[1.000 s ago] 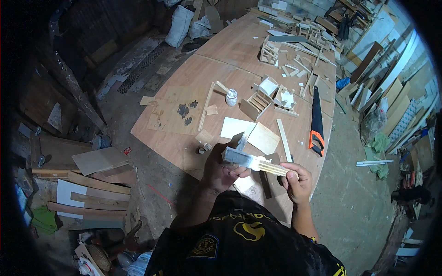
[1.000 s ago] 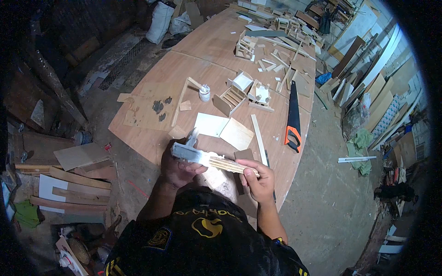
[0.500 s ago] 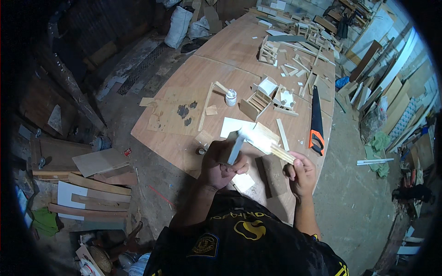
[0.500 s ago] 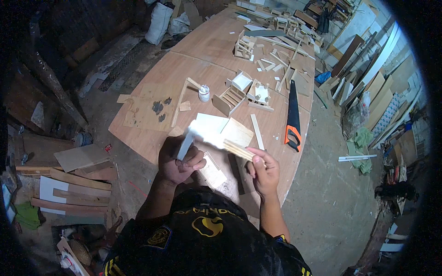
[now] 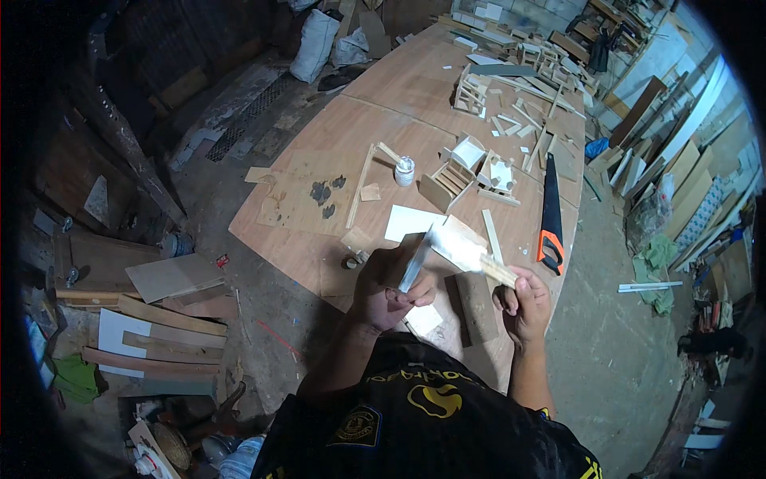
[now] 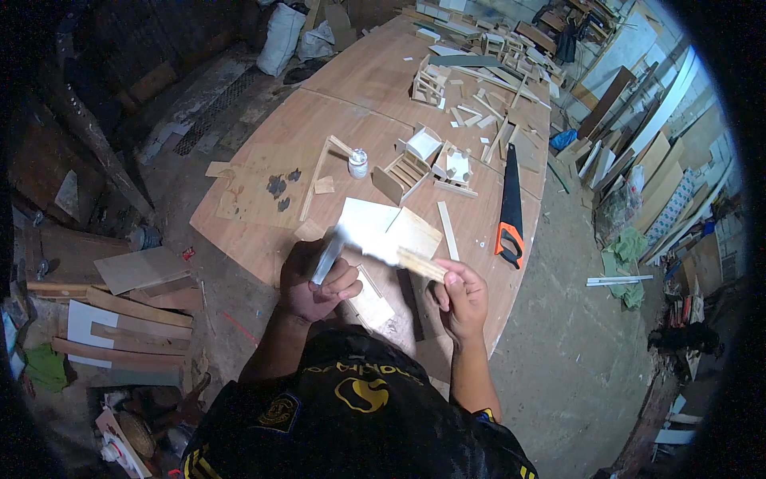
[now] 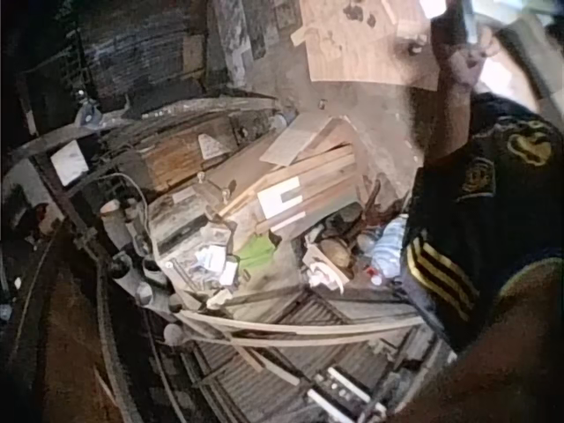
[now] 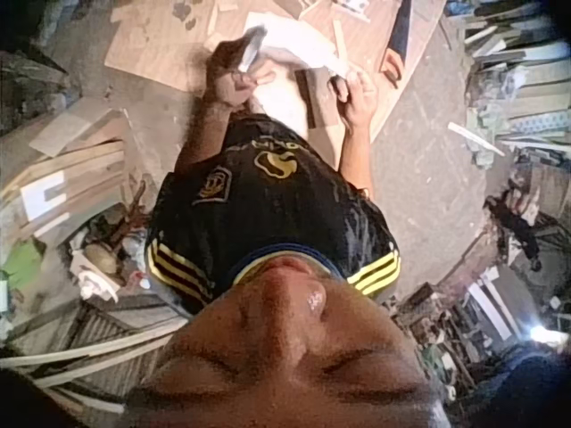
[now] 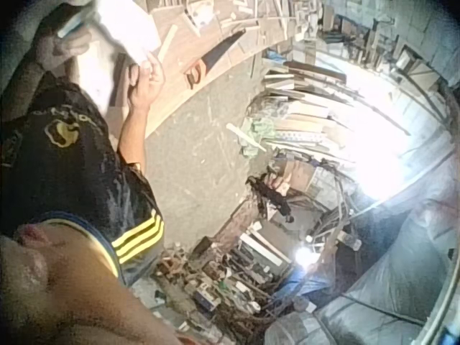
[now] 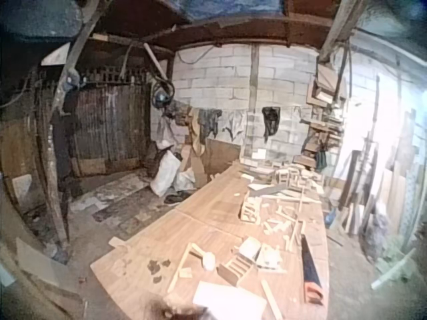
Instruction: Applying glue to small wood pieces to assemble a miniature structure.
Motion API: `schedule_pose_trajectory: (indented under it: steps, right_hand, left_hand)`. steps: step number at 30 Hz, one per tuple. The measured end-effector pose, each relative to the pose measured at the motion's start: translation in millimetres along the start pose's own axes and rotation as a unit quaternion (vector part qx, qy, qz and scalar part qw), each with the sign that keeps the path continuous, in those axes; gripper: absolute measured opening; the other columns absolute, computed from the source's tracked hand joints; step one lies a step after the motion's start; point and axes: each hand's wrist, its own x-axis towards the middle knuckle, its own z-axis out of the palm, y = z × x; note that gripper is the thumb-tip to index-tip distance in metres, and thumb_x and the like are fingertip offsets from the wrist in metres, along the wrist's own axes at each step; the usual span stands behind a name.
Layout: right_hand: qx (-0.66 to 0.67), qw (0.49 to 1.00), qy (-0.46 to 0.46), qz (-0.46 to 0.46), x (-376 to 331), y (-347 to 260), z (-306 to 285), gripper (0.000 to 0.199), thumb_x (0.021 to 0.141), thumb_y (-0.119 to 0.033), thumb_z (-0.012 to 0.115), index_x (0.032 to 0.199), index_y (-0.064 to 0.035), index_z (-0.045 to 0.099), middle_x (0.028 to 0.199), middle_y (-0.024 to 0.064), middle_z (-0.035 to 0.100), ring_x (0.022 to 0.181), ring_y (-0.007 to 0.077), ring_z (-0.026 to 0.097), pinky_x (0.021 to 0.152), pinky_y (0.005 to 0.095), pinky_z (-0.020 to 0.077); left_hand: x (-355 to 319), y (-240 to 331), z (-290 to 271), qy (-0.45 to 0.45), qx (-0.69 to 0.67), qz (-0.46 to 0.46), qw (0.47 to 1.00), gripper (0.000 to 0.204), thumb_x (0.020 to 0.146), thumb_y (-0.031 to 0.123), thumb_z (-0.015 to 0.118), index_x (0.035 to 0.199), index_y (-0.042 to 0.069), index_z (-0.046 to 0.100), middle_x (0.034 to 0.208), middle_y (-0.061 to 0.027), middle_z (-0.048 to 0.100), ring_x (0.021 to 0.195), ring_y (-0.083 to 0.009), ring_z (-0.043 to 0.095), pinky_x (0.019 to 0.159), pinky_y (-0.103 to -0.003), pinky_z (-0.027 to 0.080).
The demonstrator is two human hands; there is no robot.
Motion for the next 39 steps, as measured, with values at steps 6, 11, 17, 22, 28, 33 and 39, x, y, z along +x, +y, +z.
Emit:
schedule_pose_trajectory:
  steps: [6, 11, 17, 22, 28, 33, 39]
  right_hand:
    - [-0.025, 0.997, -0.064, 0.020, -4.9, 7.8, -4.5, 0.028, 0.096, -0.014, 0.052, 0.111, 0.0089, 0.059, 0.065, 0.0008, 0.051, 0.052, 0.0048, 0.039, 0.050, 0.0228, 0.0342]
    - [0.018, 1.000, -0.009, 0.017, -1.6, 8.5, 3.6, 0.028, 0.095, -0.014, 0.053, 0.111, 0.0086, 0.059, 0.063, -0.0002, 0.050, 0.051, 0.0050, 0.038, 0.052, 0.0223, 0.0340]
    - [-0.015, 0.998, -0.061, 0.031, -8.3, 12.0, -0.2, 0.028, 0.097, -0.018, 0.050, 0.110, 0.0052, 0.058, 0.055, -0.0022, 0.044, 0.046, 0.0059, 0.036, 0.051, 0.0258, 0.0358]
    - [0.025, 1.000, 0.014, 0.011, -6.3, 8.8, 5.7, 0.029, 0.096, -0.017, 0.052, 0.110, 0.0076, 0.059, 0.060, -0.0010, 0.047, 0.050, 0.0057, 0.038, 0.053, 0.0251, 0.0351]
    - [-0.003, 0.998, -0.061, 0.018, -24.0, 10.9, 1.1, 0.029, 0.095, -0.016, 0.053, 0.111, 0.0079, 0.059, 0.060, -0.0009, 0.048, 0.050, 0.0057, 0.038, 0.052, 0.0243, 0.0345]
    - [-0.014, 0.999, 0.033, 0.006, -23.9, 12.6, 9.1, 0.029, 0.096, -0.019, 0.050, 0.111, 0.0049, 0.057, 0.057, -0.0022, 0.044, 0.047, 0.0061, 0.035, 0.050, 0.0252, 0.0342]
    - [-0.015, 0.999, 0.025, -0.045, -36.7, -3.1, 0.6, 0.030, 0.096, -0.017, 0.052, 0.113, 0.0077, 0.057, 0.062, -0.0004, 0.048, 0.053, 0.0066, 0.039, 0.054, 0.0240, 0.0330]
  left_hand:
    - [0.8, 0.8, 1.8, -0.032, -0.052, -0.029, 0.998, 0.047, 0.097, 0.041, 0.036, 0.124, 0.010, 0.057, 0.054, 0.0059, 0.032, 0.053, -0.0079, 0.034, 0.061, -0.027, 0.036]
    - [-1.3, -0.3, -10.2, -0.056, -0.039, -0.026, 0.997, 0.037, 0.097, 0.038, 0.034, 0.110, 0.010, 0.055, 0.052, 0.0069, 0.031, 0.051, -0.0075, 0.034, 0.059, -0.026, 0.035]
    - [-2.4, 2.2, 0.8, -0.015, -0.052, -0.039, 0.998, 0.033, 0.098, 0.035, 0.033, 0.092, 0.011, 0.056, 0.050, 0.0086, 0.030, 0.049, -0.0067, 0.033, 0.058, -0.026, 0.034]
    - [-6.2, -1.0, -11.2, -0.067, -0.063, -0.028, 0.995, 0.033, 0.099, 0.035, 0.033, 0.091, 0.012, 0.055, 0.052, 0.0080, 0.032, 0.050, -0.0065, 0.032, 0.059, -0.026, 0.034]
    - [-12.7, 0.4, -3.2, -0.007, -0.004, -0.022, 1.000, 0.032, 0.098, 0.037, 0.035, 0.082, 0.014, 0.051, 0.055, 0.0043, 0.032, 0.050, -0.0079, 0.032, 0.058, -0.027, 0.033]
    - [-27.0, 5.0, -7.2, 0.054, 0.082, 0.038, 0.994, 0.030, 0.097, 0.033, 0.039, 0.082, 0.011, 0.054, 0.059, -0.0005, 0.041, 0.056, -0.0124, 0.042, 0.061, -0.032, 0.038]
    - [-39.4, 16.2, 17.4, 0.176, 0.666, 0.216, 0.692, 0.030, 0.095, 0.027, 0.047, 0.098, 0.000, 0.059, 0.083, -0.0048, 0.059, 0.077, -0.0134, 0.056, 0.074, -0.032, 0.046]
